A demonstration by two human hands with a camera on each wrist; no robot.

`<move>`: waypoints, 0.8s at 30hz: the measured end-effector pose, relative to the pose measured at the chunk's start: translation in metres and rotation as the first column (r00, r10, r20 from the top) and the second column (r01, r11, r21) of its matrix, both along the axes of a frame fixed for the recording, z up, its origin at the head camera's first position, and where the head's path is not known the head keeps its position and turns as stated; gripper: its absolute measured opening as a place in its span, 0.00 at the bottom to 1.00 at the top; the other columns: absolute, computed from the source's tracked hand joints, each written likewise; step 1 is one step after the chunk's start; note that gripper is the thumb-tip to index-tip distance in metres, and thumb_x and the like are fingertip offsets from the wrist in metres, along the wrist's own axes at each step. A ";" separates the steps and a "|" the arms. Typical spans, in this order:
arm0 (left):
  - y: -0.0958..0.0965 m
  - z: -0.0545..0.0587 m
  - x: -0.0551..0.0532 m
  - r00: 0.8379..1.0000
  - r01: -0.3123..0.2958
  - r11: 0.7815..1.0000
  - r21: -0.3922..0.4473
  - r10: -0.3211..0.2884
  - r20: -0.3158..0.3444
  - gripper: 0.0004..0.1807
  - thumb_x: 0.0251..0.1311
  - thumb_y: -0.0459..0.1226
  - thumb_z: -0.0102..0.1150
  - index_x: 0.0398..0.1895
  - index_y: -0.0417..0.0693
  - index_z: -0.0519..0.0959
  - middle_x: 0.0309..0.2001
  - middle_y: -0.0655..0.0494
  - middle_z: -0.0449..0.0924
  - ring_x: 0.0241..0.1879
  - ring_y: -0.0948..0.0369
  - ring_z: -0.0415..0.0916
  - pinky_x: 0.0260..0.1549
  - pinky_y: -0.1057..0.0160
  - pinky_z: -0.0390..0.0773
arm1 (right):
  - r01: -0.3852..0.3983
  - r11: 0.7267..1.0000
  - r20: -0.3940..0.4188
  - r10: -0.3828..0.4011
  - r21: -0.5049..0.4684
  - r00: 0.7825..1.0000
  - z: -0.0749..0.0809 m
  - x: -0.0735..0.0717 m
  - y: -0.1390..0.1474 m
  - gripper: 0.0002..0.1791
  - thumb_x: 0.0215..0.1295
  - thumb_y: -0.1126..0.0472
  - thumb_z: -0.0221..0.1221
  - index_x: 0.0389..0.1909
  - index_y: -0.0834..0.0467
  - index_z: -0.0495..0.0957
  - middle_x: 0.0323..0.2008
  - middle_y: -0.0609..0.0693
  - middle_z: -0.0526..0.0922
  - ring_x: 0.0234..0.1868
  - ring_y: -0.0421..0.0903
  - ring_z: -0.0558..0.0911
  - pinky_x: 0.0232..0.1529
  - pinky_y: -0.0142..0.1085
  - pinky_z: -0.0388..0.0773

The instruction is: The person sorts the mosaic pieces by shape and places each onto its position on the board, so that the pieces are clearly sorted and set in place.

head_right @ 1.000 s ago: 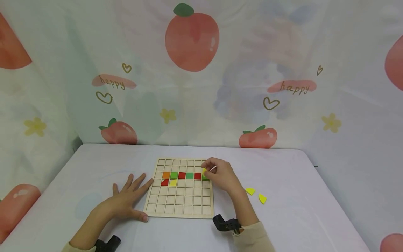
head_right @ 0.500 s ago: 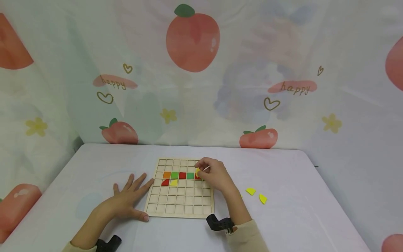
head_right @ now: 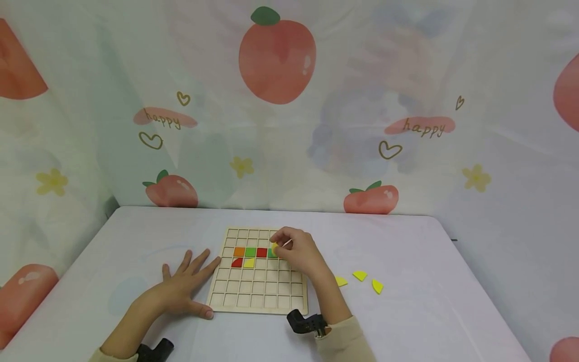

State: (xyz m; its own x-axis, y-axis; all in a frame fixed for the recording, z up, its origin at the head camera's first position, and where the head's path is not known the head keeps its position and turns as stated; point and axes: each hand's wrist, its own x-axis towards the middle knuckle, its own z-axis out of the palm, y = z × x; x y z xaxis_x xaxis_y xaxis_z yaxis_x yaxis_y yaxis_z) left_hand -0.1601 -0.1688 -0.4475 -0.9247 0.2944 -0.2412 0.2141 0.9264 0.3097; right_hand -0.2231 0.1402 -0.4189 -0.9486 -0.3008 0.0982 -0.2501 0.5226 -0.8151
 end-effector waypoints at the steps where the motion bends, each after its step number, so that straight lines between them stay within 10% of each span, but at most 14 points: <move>1: 0.000 0.000 0.000 1.000 0.000 1.000 0.001 0.000 0.001 0.69 0.27 0.71 0.72 0.79 0.65 0.54 0.81 0.48 0.40 0.77 0.34 0.26 0.56 0.16 0.29 | 0.001 1.000 0.001 -0.001 0.000 1.000 0.000 0.000 -0.001 0.11 0.62 0.64 0.64 0.45 0.57 0.84 0.36 0.45 0.82 0.34 0.44 0.80 0.36 0.36 0.79; 24: -0.001 -0.003 -0.001 1.000 0.006 1.000 0.007 -0.006 0.000 0.69 0.28 0.71 0.72 0.80 0.64 0.53 0.81 0.48 0.39 0.77 0.33 0.26 0.56 0.16 0.28 | -0.006 1.000 -0.001 0.006 0.030 1.000 -0.013 0.004 -0.015 0.07 0.62 0.65 0.64 0.40 0.52 0.84 0.34 0.43 0.82 0.33 0.42 0.79 0.37 0.35 0.78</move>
